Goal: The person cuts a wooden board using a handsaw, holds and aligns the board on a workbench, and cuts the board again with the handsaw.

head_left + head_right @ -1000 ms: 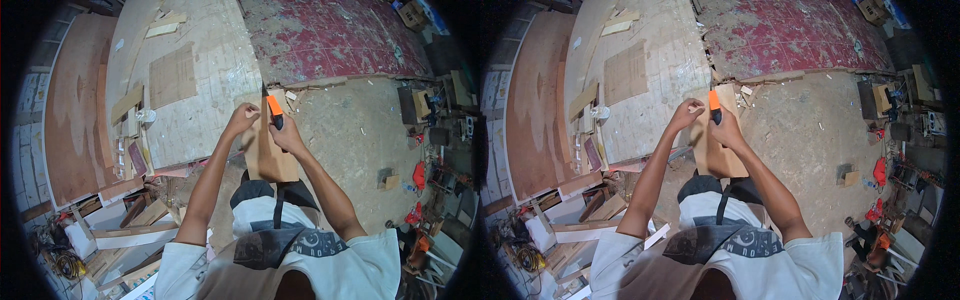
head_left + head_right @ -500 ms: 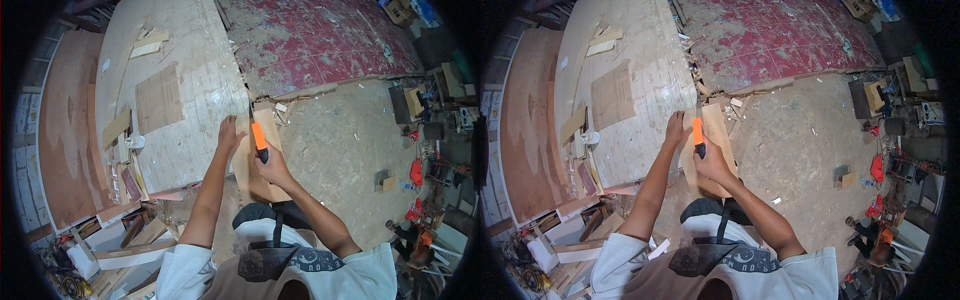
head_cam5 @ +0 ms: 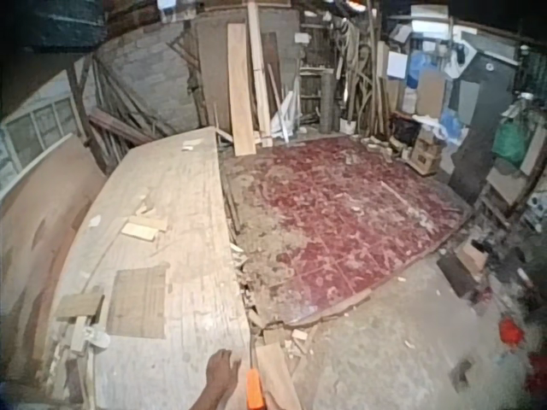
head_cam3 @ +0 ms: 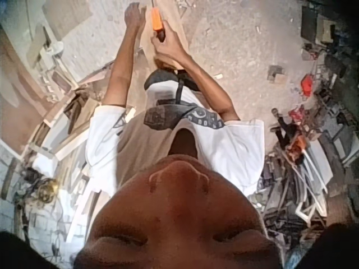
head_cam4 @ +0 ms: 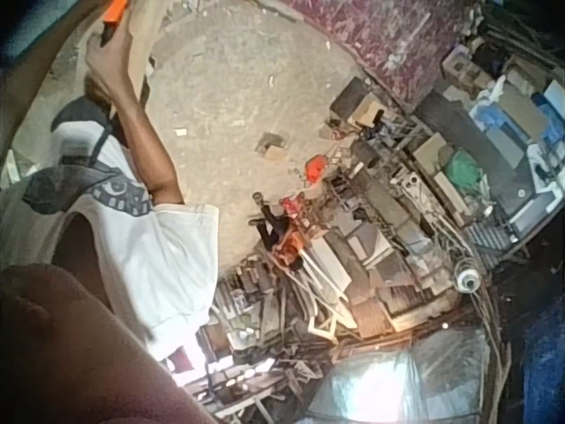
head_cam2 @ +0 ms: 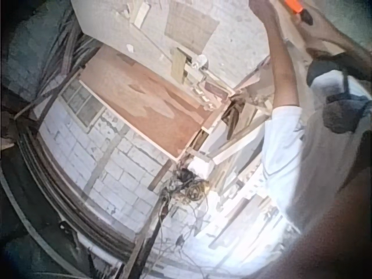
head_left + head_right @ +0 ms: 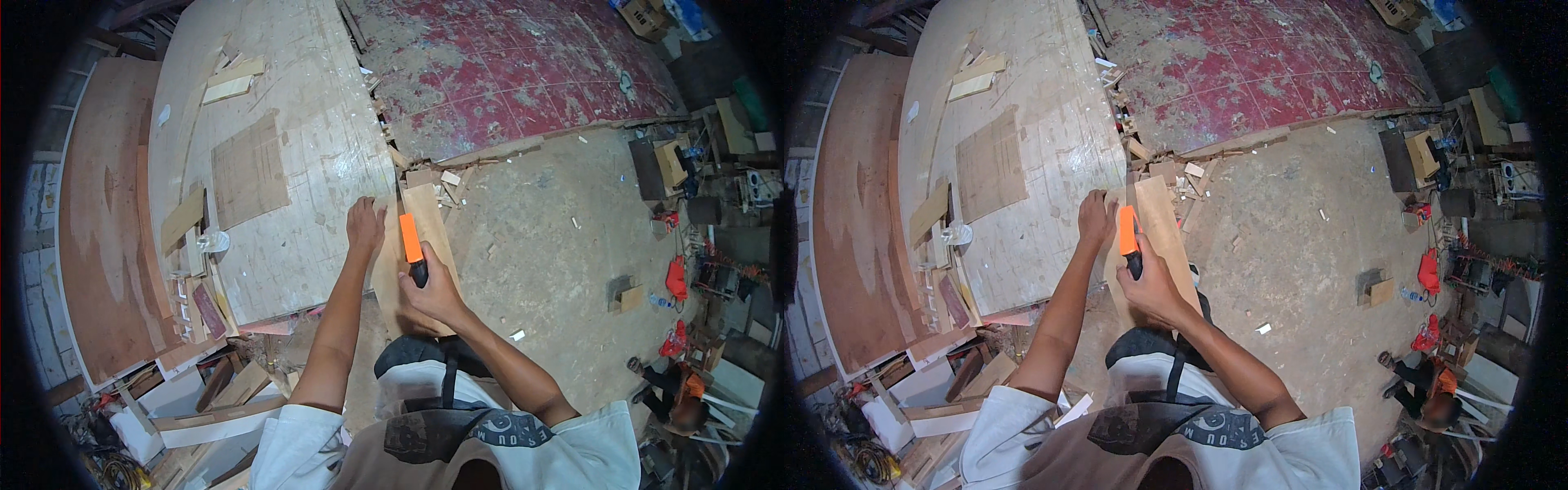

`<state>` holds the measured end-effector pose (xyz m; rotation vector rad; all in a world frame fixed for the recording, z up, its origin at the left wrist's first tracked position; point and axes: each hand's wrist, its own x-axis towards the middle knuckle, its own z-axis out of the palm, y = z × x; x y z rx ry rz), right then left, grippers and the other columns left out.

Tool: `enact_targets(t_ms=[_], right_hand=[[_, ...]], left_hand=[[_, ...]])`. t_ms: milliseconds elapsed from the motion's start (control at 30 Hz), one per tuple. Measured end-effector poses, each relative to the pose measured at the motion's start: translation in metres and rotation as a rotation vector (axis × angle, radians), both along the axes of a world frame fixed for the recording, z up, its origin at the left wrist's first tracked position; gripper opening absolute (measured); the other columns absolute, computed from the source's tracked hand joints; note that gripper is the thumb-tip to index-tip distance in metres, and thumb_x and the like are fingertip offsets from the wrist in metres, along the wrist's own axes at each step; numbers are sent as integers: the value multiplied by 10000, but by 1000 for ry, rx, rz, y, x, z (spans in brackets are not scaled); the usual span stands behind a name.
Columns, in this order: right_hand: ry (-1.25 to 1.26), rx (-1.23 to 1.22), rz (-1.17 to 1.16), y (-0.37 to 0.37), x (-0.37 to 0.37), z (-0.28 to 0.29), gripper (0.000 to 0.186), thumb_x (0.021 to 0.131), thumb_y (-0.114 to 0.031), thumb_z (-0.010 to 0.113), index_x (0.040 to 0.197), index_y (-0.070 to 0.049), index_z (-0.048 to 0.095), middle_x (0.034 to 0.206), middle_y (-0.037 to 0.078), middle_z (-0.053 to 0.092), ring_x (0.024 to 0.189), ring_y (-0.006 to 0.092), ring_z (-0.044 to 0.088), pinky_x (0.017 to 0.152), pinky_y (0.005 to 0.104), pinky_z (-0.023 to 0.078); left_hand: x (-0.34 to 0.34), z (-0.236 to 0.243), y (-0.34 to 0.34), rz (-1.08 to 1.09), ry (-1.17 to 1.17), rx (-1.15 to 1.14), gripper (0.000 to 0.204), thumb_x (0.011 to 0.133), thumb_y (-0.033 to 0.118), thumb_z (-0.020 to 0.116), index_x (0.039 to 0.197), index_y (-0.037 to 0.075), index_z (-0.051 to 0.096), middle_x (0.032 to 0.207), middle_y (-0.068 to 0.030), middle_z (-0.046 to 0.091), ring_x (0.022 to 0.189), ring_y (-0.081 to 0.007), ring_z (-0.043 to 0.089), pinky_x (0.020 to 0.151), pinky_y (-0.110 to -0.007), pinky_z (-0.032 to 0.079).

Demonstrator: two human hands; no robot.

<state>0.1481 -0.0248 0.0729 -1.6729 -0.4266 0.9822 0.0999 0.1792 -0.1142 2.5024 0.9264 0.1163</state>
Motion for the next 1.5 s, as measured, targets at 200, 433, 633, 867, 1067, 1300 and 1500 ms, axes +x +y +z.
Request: enact_targets(t_ms=[200, 433, 633, 867, 1067, 1300, 1500], right_hand=[[-69, 74, 5, -4, -1, -20, 243, 846, -43, 594, 1075, -11, 520, 719, 45, 494, 666, 109, 484, 617, 296, 425], [-34, 40, 10, -7, 15, -11, 211, 846, -40, 601, 1037, -7, 518, 728, 32, 474, 670, 116, 468, 623, 289, 420], [-40, -32, 80, -6, 15, -1, 419, 841, -71, 597, 1227, 17, 461, 662, 111, 544, 589, 196, 558, 574, 357, 438], [-82, -113, 29, -8, 11, 29, 249, 866, -115, 647, 1044, -22, 500, 656, 103, 528, 575, 168, 495, 566, 351, 429], [62, -129, 4, 1, 8, 33, 235, 866, -76, 608, 1069, -11, 510, 744, 154, 595, 674, 224, 618, 656, 341, 480], [-150, 2, -84, 31, 31, -65, 293, 827, -25, 561, 1116, 17, 539, 779, 136, 613, 714, 191, 624, 669, 326, 487], [62, -102, -43, 12, 5, 9, 251, 827, -34, 567, 1070, 21, 537, 766, 143, 605, 676, 203, 586, 648, 338, 480]], left_hand=[[30, -3, -17, 116, 3, 104, 343, 932, 237, 548, 1162, -17, 572, 1195, -184, 548, 1168, -335, 501, 1032, -446, 361], [9, -27, -37, -157, -200, 152, 443, 965, 184, 461, 1375, 17, 456, 1408, -174, 456, 1355, -306, 386, 1168, -443, 241], [9, -33, -37, -134, -40, 234, 475, 983, 187, 369, 1434, 42, 404, 1502, -150, 379, 1429, -265, 294, 1200, -429, 165], [10, -28, -37, -93, -71, 156, 455, 965, 186, 398, 1393, 48, 470, 1507, -119, 389, 1424, -255, 309, 1197, -427, 162], [7, -30, -33, -79, -76, 145, 446, 950, 178, 423, 1369, 48, 503, 1493, -117, 412, 1414, -268, 329, 1193, -435, 168], [15, -37, -42, -139, -48, 181, 473, 949, 194, 409, 1398, 56, 466, 1519, -113, 374, 1416, -274, 321, 1191, -452, 161], [1, -29, -34, -59, -41, 145, 458, 951, 191, 418, 1386, 62, 481, 1495, -116, 406, 1404, -275, 339, 1185, -455, 174]])
